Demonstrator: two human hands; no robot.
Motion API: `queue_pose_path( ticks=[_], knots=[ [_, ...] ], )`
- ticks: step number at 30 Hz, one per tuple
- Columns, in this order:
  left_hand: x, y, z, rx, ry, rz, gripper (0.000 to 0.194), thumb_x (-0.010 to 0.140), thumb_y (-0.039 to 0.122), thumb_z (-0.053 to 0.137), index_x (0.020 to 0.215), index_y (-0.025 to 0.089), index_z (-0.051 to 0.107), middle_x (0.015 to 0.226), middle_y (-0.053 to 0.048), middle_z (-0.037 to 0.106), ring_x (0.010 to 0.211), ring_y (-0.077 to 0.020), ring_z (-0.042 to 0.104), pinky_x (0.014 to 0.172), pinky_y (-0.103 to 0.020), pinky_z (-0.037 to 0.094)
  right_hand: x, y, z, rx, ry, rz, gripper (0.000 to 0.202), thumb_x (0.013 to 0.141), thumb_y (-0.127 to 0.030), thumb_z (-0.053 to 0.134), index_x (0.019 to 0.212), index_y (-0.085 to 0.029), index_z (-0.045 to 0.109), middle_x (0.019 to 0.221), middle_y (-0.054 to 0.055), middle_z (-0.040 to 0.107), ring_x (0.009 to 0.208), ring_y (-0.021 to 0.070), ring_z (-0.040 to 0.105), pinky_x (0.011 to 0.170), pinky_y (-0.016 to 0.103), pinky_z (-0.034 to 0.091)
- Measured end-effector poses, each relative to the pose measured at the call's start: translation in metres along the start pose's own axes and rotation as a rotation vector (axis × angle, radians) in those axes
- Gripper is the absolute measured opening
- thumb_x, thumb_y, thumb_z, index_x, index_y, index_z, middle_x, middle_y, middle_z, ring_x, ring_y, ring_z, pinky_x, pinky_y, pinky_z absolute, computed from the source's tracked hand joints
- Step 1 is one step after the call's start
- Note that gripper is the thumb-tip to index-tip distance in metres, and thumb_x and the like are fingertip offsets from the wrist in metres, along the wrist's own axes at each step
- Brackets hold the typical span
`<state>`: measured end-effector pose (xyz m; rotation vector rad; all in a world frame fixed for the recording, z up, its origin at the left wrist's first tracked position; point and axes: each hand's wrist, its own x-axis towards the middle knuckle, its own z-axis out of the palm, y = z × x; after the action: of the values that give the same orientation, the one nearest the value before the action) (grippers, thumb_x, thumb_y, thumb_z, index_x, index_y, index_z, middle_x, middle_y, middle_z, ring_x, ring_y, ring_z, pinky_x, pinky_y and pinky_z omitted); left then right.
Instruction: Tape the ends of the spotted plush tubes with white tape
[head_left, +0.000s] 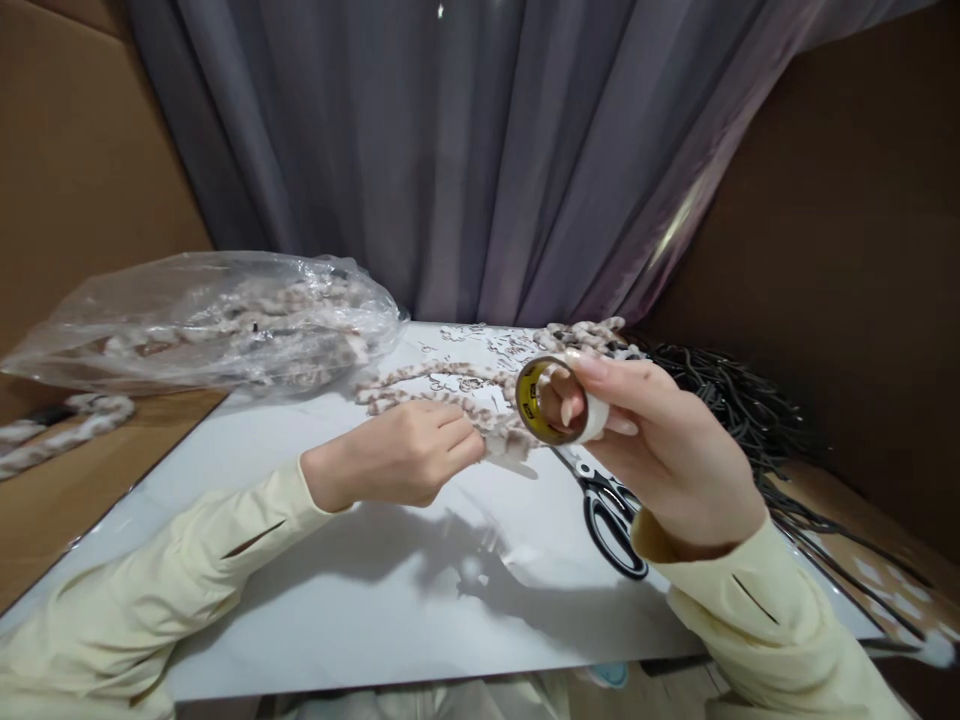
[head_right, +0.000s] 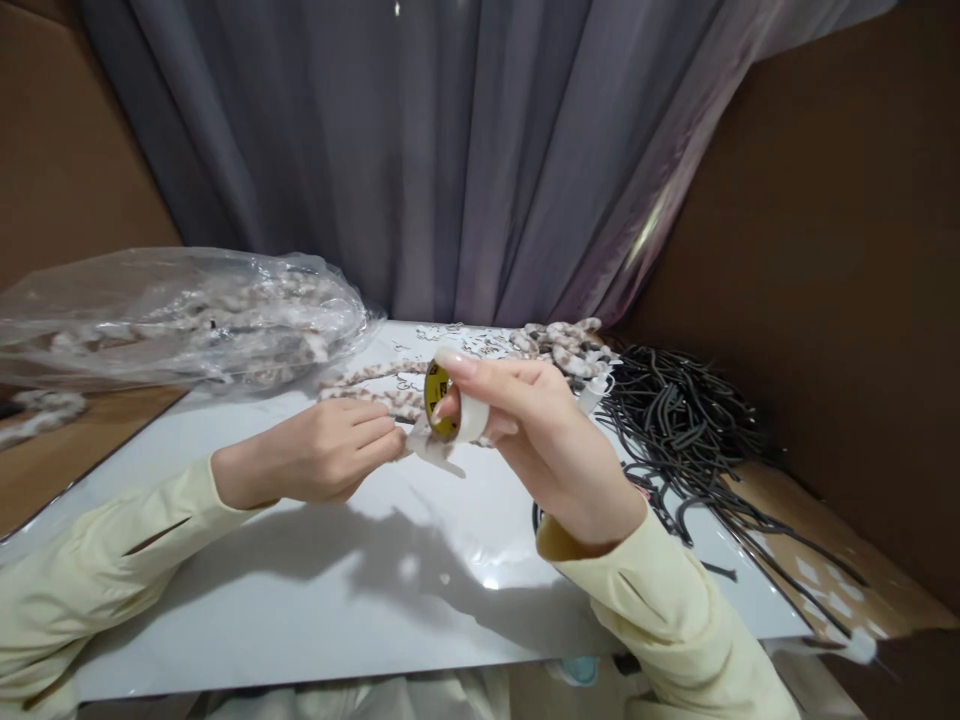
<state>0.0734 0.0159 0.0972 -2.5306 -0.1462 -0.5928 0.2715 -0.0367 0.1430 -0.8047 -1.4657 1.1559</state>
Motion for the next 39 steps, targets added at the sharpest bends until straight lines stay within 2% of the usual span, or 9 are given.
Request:
queue_pose_path(
  ticks=[5, 9, 15, 20, 25, 30, 32, 36, 39],
  knots=[
    [0.002, 0.003, -0.007, -0.007, 0.011, -0.022, 0.026, 0.080, 0.003, 0.035, 0.062, 0.016, 0.048, 0.055, -0.002, 0.049, 0.050, -0.0146, 0.039, 0.048, -0.028, 0.030, -0.015, -0.012, 0.008, -0.104, -0.084, 0.008, 0.032, 0.082, -0.037, 0.061, 0.054, -0.020, 0.062, 0.046, 0.000, 0.050, 0.048, 0.0127, 0.051, 0.047, 0.028, 0.043],
    [0.001, 0.001, -0.012, -0.019, 0.043, -0.074, 0.025, 0.079, 0.003, 0.036, 0.061, 0.017, 0.047, 0.055, -0.002, 0.049, 0.051, -0.0151, 0.040, 0.048, -0.028, 0.030, -0.027, -0.017, 0.006, -0.142, -0.086, 0.014, 0.026, 0.080, -0.038, 0.063, 0.060, -0.023, 0.069, 0.050, 0.001, 0.056, 0.048, 0.0140, 0.051, 0.044, 0.028, 0.040],
    [-0.001, -0.001, -0.014, -0.110, 0.079, -0.208, 0.024, 0.084, 0.009, 0.036, 0.065, 0.015, 0.050, 0.055, -0.003, 0.050, 0.050, -0.0150, 0.042, 0.048, -0.028, 0.031, -0.047, 0.001, 0.004, -0.129, -0.194, 0.000, 0.019, 0.079, -0.032, 0.064, 0.067, -0.020, 0.073, 0.056, 0.002, 0.059, 0.053, 0.0134, 0.051, 0.046, 0.026, 0.037],
    [0.001, 0.004, -0.010, -0.356, 0.093, -0.328, 0.026, 0.089, 0.013, 0.028, 0.068, 0.017, 0.044, 0.057, -0.001, 0.047, 0.050, -0.0134, 0.041, 0.050, -0.026, 0.033, -0.059, 0.029, 0.010, -0.205, -0.222, 0.028, 0.020, 0.077, -0.028, 0.065, 0.063, -0.014, 0.070, 0.056, 0.003, 0.054, 0.056, 0.0129, 0.047, 0.053, 0.026, 0.035],
    [0.006, 0.009, -0.019, -0.787, -0.004, -0.519, 0.028, 0.093, 0.022, 0.028, 0.066, 0.019, 0.033, 0.058, 0.004, 0.038, 0.049, -0.0093, 0.037, 0.051, -0.023, 0.031, -0.062, 0.048, 0.009, -0.289, -0.167, 0.018, 0.033, 0.078, -0.029, 0.063, 0.050, -0.013, 0.058, 0.052, 0.000, 0.041, 0.053, 0.0102, 0.038, 0.052, 0.025, 0.030],
    [0.011, 0.009, -0.025, -1.112, -0.083, -0.643, 0.034, 0.095, 0.029, 0.028, 0.063, 0.019, 0.028, 0.057, 0.006, 0.032, 0.051, -0.0081, 0.036, 0.057, -0.022, 0.035, -0.062, 0.058, 0.010, -0.299, -0.151, 0.025, 0.030, 0.079, -0.028, 0.063, 0.053, -0.013, 0.058, 0.056, 0.000, 0.046, 0.056, 0.0110, 0.042, 0.055, 0.025, 0.032],
    [0.011, 0.009, -0.022, -1.087, -0.077, -0.627, 0.033, 0.095, 0.028, 0.027, 0.064, 0.019, 0.027, 0.058, 0.006, 0.032, 0.050, -0.0082, 0.035, 0.056, -0.022, 0.034, -0.063, 0.059, 0.013, -0.260, -0.172, 0.069, 0.029, 0.080, -0.032, 0.062, 0.058, -0.013, 0.062, 0.058, 0.001, 0.051, 0.057, 0.0117, 0.046, 0.056, 0.025, 0.034],
    [0.006, 0.011, -0.008, -0.805, -0.007, -0.473, 0.027, 0.095, 0.022, 0.026, 0.068, 0.020, 0.030, 0.061, 0.004, 0.034, 0.052, -0.0102, 0.035, 0.053, -0.024, 0.031, -0.069, 0.061, 0.020, 0.000, -0.242, 0.269, 0.040, 0.081, -0.053, 0.053, 0.071, -0.015, 0.059, 0.054, 0.000, 0.056, 0.048, 0.0114, 0.050, 0.054, 0.024, 0.038],
    [0.003, 0.013, 0.002, -0.630, 0.052, -0.354, 0.024, 0.094, 0.017, 0.027, 0.071, 0.019, 0.034, 0.063, 0.002, 0.038, 0.055, -0.0124, 0.036, 0.055, -0.025, 0.032, -0.069, 0.066, 0.026, 0.022, -0.100, 0.294, 0.041, 0.087, -0.053, 0.042, 0.069, -0.017, 0.051, 0.045, -0.003, 0.053, 0.042, 0.0104, 0.048, 0.056, 0.025, 0.041]
  ],
)
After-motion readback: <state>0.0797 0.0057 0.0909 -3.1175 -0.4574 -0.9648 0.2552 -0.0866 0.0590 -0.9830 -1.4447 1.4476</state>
